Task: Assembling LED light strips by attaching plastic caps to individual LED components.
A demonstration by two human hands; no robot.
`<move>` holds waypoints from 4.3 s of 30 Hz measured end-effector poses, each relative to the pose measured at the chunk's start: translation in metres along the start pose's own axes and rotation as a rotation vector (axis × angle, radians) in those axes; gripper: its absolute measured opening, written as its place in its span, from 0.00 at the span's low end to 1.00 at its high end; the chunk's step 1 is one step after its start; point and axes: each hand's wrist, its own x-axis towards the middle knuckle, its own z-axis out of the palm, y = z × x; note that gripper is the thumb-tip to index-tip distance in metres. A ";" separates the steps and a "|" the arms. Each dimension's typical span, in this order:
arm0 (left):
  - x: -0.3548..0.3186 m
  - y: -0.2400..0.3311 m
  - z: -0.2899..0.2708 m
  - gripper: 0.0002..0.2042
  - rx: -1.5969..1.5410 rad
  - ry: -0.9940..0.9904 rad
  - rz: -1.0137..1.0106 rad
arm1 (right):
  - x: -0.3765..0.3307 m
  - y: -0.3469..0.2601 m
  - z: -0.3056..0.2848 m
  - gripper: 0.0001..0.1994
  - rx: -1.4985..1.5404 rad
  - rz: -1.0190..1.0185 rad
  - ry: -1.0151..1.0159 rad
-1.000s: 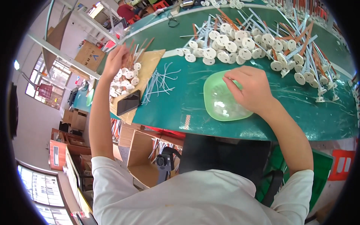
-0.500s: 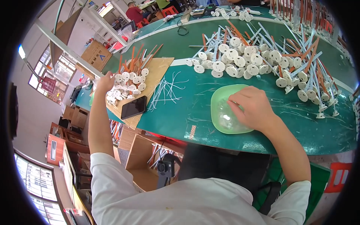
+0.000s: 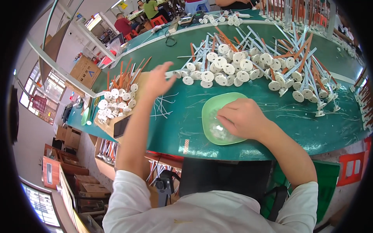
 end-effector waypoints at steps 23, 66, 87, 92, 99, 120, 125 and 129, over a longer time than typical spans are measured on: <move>-0.004 0.021 0.042 0.11 -0.274 0.372 -0.142 | 0.000 -0.001 -0.006 0.07 -0.042 -0.054 -0.022; -0.048 0.173 0.027 0.22 -1.184 0.220 0.109 | 0.008 0.008 -0.006 0.14 -0.117 -0.134 0.380; -0.044 0.157 0.033 0.08 -1.069 -0.118 -0.007 | -0.001 0.001 -0.010 0.07 0.213 0.302 -0.589; -0.044 0.157 0.036 0.08 -1.088 -0.111 0.034 | 0.003 0.001 -0.013 0.05 0.295 0.336 -0.541; -0.043 0.154 0.030 0.08 -1.209 -0.175 -0.042 | 0.006 0.002 -0.014 0.03 0.380 0.468 -0.311; -0.044 0.157 0.013 0.19 -1.559 -0.197 0.007 | 0.009 -0.003 -0.015 0.09 0.765 0.769 0.155; -0.047 0.173 -0.001 0.27 -1.702 -0.159 0.024 | 0.009 -0.001 -0.013 0.08 0.790 0.481 0.354; -0.054 0.172 0.000 0.25 -1.540 -0.184 0.081 | 0.009 -0.008 -0.024 0.07 0.727 0.374 0.392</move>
